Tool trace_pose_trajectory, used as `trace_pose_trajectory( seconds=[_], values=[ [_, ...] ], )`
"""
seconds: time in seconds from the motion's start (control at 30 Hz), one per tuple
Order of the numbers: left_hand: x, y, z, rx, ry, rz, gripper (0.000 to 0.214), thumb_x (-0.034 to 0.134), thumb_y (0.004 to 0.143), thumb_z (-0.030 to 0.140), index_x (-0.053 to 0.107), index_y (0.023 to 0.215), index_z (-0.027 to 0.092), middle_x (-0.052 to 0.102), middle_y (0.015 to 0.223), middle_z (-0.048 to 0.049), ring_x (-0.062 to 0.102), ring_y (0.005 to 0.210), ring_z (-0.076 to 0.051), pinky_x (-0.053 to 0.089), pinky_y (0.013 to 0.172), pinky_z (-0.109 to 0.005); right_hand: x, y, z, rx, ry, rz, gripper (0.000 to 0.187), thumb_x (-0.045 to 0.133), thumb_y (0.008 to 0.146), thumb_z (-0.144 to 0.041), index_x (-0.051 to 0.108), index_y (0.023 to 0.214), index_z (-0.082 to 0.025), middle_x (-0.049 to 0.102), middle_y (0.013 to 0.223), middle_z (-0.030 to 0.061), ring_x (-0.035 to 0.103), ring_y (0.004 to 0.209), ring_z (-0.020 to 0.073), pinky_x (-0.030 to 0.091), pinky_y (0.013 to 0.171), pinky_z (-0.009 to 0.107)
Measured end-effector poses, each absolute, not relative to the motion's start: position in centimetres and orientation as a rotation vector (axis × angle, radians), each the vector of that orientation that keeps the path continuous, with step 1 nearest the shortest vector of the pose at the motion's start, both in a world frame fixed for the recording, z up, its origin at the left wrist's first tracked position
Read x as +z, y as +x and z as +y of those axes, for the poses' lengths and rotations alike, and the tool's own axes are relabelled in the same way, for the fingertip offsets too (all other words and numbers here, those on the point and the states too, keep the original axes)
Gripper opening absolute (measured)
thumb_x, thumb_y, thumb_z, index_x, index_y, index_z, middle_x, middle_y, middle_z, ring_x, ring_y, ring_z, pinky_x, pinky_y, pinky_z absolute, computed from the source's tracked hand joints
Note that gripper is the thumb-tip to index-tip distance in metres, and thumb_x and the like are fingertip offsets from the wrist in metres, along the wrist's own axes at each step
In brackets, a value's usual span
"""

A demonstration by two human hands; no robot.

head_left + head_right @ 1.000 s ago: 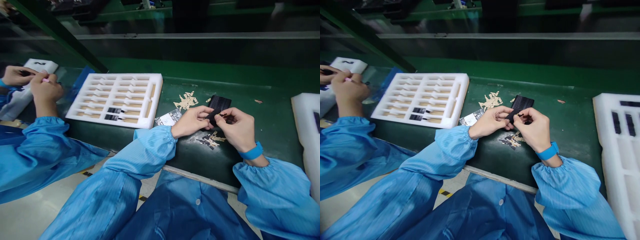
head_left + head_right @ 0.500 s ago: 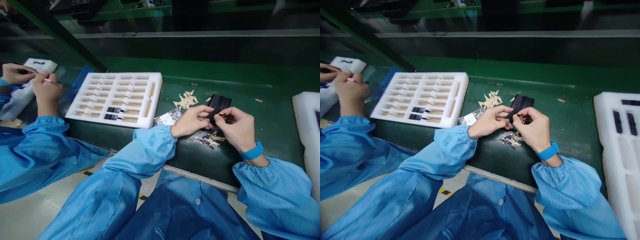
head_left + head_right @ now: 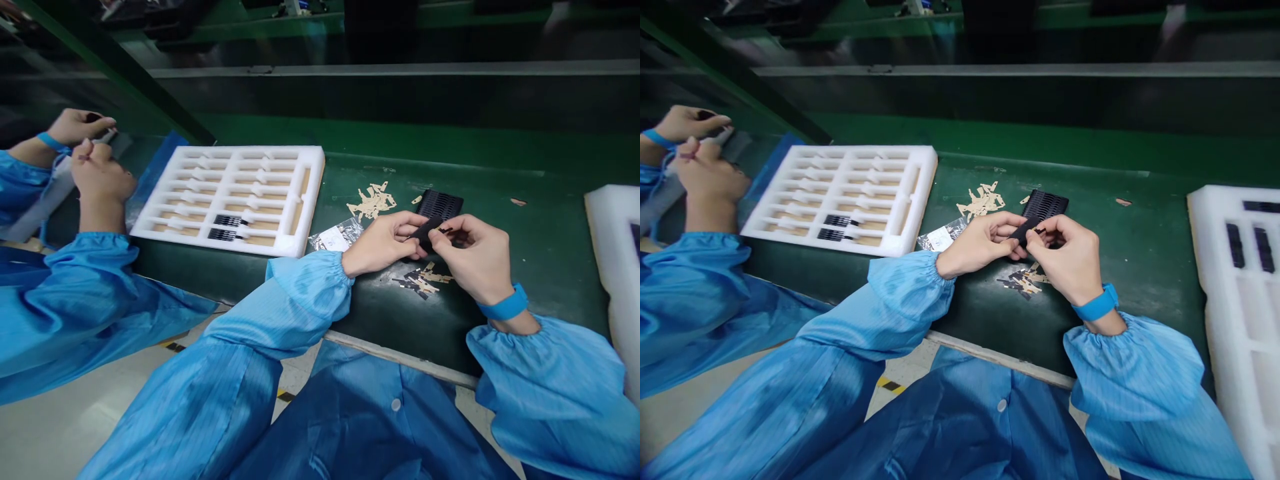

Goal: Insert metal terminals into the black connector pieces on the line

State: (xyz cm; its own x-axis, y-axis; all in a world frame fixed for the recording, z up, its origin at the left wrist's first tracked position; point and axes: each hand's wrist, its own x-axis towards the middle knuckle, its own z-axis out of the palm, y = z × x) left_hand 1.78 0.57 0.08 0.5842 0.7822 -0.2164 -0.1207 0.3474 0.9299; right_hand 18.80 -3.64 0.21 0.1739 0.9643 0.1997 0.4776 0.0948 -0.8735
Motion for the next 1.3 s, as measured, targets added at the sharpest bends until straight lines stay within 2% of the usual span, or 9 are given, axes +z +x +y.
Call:
trace_pose_trajectory(
  seconds=[0.27, 0.47, 1.3],
  values=[
    [0.04, 1.7, 0.58, 0.661, 1.073, 0.743, 0.04, 0.06, 0.077, -0.005, 0.057, 0.114, 0.009, 0.072, 0.087, -0.0057, 0.072, 0.074, -0.011, 0.058, 0.071, -0.023, 0.09, 18.98, -3.6, 0.691, -1.516, -1.437, 0.008, 0.074, 0.077, -0.025, 0.068, 0.078, -0.019, 0.066, 0.068, 0.0003, 0.061, 0.059, 0.0141, 0.049, 0.056, 0.026],
    [0.3, 1.61, 0.58, 0.643, 1.079, 0.762, 0.039, 0.057, 0.079, -0.006, 0.057, 0.115, 0.008, 0.072, 0.084, -0.0052, 0.071, 0.073, -0.011, 0.058, 0.07, -0.023, 0.07, 19.01, -3.58, 0.715, -1.515, -1.427, 0.009, 0.074, 0.077, -0.026, 0.068, 0.078, -0.019, 0.066, 0.069, 0.0006, 0.062, 0.06, 0.0149, 0.05, 0.057, 0.027],
    [0.11, 1.58, 0.51, 0.649, 1.066, 0.747, 0.04, 0.06, 0.078, -0.004, 0.056, 0.115, 0.009, 0.072, 0.087, -0.0061, 0.071, 0.074, -0.011, 0.058, 0.071, -0.023, 0.35, 18.67, -3.74, 0.65, -1.529, -1.466, 0.007, 0.073, 0.077, -0.025, 0.068, 0.079, -0.02, 0.065, 0.067, 0.0004, 0.06, 0.058, 0.0144, 0.05, 0.056, 0.027]
  ],
)
